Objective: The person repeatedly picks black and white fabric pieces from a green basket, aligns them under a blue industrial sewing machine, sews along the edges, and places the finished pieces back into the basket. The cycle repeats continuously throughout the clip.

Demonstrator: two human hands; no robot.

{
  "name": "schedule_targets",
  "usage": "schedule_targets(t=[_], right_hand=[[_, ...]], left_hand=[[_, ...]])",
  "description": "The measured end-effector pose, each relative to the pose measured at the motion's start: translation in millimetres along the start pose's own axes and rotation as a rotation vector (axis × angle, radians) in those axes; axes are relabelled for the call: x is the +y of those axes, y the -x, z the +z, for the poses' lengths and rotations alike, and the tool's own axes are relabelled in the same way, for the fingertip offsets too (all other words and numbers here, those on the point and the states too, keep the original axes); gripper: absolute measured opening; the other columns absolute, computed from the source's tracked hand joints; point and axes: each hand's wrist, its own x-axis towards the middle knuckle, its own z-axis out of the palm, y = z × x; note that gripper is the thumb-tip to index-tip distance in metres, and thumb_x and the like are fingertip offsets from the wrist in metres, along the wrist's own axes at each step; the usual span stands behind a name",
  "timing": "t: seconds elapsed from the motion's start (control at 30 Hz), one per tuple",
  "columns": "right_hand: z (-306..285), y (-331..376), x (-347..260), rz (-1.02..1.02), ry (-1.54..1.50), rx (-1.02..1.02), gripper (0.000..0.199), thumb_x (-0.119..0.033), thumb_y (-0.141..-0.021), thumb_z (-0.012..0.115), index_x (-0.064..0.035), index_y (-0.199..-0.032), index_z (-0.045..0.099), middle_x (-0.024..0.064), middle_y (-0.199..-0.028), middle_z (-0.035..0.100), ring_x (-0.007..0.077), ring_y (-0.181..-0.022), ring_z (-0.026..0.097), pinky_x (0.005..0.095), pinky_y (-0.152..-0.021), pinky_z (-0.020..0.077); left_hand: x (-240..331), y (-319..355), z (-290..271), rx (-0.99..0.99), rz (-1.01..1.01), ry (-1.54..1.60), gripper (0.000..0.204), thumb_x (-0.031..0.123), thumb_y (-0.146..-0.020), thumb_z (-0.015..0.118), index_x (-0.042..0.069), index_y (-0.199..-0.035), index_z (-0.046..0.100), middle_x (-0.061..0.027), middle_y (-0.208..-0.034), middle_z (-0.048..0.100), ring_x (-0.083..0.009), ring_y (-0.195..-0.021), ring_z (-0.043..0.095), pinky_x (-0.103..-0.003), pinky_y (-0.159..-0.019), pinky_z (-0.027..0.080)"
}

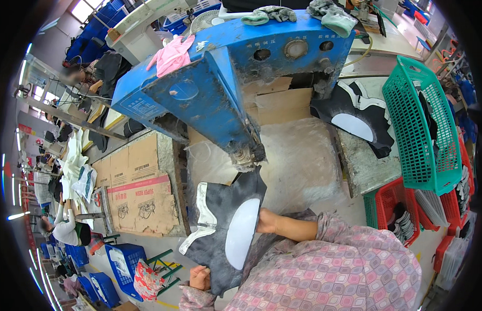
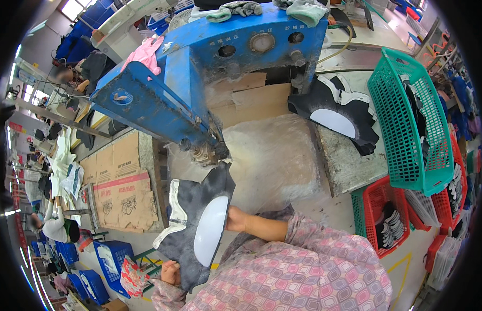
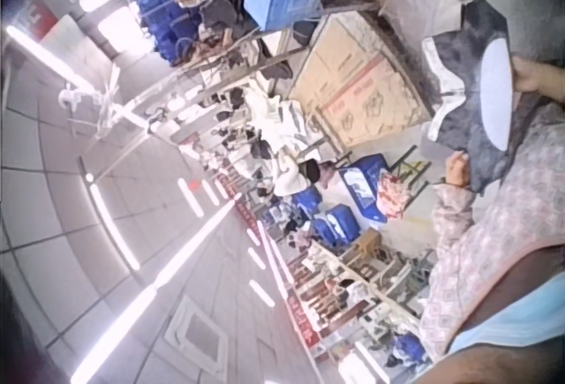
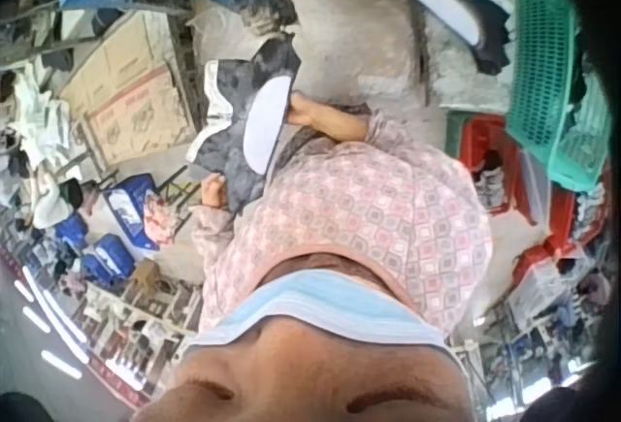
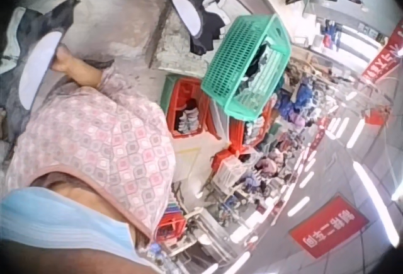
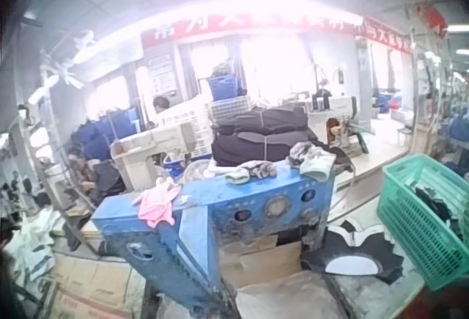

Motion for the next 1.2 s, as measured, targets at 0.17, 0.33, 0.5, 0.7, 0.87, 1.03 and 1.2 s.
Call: schedule_targets(t=[0.17,0.33,0.5,0.7,0.87,1.03,1.2], right_hand=[[-1.6,5.5,-8.2,-0.172,-0.027,-0.134,0.023,-0.025,-0.082,0.045,-0.0066,-0.09,0.058,0.0088,-0.089,0.06,0.0219,-0.081,0.057,0.0363,-0.077,0.0452],[-2.4,-0.5,-19.0,-0.29,0.009,-0.009,0.02,-0.022,-0.081,0.045,-0.0056,-0.084,0.057,0.0072,-0.083,0.06,0.019,-0.074,0.058,0.0347,-0.071,0.0473],[10.3,-13.8,-23.7,-0.05,-0.196,-0.156,0.024,-0.026,-0.082,0.042,-0.0068,-0.082,0.056,0.0081,-0.08,0.06,0.0206,-0.072,0.058,0.0361,-0.07,0.0475],[-8.9,-3.2,-58.4,-0.315,-0.204,-0.206,0.023,-0.025,-0.082,0.043,-0.0061,-0.086,0.056,0.0098,-0.082,0.059,0.0223,-0.075,0.057,0.0394,-0.074,0.046],[5.8,-6.8,-53.2,-0.396,-0.131,-0.185,0.022,-0.021,-0.082,0.042,-0.0048,-0.088,0.055,0.0095,-0.084,0.059,0.0222,-0.077,0.057,0.0384,-0.076,0.0455],[43.0,-8.6,-11.2,-0.187,-0.163,-0.062,0.021,-0.018,-0.082,0.041,-0.0035,-0.089,0.054,0.0103,-0.086,0.058,0.0219,-0.081,0.056,0.0376,-0.08,0.0435],[53.4,-16.6,-8.0,-0.265,-0.002,-0.005,0.023,-0.018,-0.081,0.042,-0.0029,-0.095,0.053,0.0094,-0.093,0.058,0.0221,-0.088,0.054,0.037,-0.083,0.041]], left_hand=[[-9.1,-6.4,10.2,-0.15,-0.02,0.02,0.011,-0.008,-0.072,0.047,-0.002,-0.075,0.056,-0.0093,-0.068,0.058,-0.0163,-0.065,0.056,-0.029,-0.062,0.045],[-8.3,-10.2,23.3,-0.1,0.034,0.057,0.011,-0.008,-0.073,0.047,-0.002,-0.076,0.055,-0.0102,-0.069,0.057,-0.0183,-0.065,0.057,-0.031,-0.064,0.046],[-9.1,-5.4,46.1,-0.125,0.205,0.11,0.012,-0.006,-0.073,0.046,-0.002,-0.08,0.055,-0.0116,-0.076,0.058,-0.0206,-0.072,0.058,-0.031,-0.067,0.046],[-20.9,-56.2,64.9,-0.299,0.027,0.011,0.015,0.002,-0.07,0.05,0.002,-0.085,0.053,-0.0081,-0.084,0.055,-0.0189,-0.079,0.053,-0.031,-0.075,0.042],[-19.8,-71.5,49.2,-0.16,0.039,-0.163,0.018,0.009,-0.072,0.047,0.0,-0.086,0.053,-0.0116,-0.092,0.056,-0.0229,-0.087,0.054,-0.035,-0.081,0.041],[-6.5,-36.4,20.2,-0.008,0.068,0.027,0.013,0.004,-0.071,0.048,-0.002,-0.082,0.052,-0.013,-0.09,0.055,-0.0215,-0.083,0.054,-0.033,-0.082,0.041],[6.7,-40.9,16.8,-0.186,0.114,-0.195,0.027,0.017,-0.071,0.045,-0.003,-0.088,0.051,-0.0143,-0.092,0.056,-0.023,-0.085,0.055,-0.034,-0.075,0.044]])
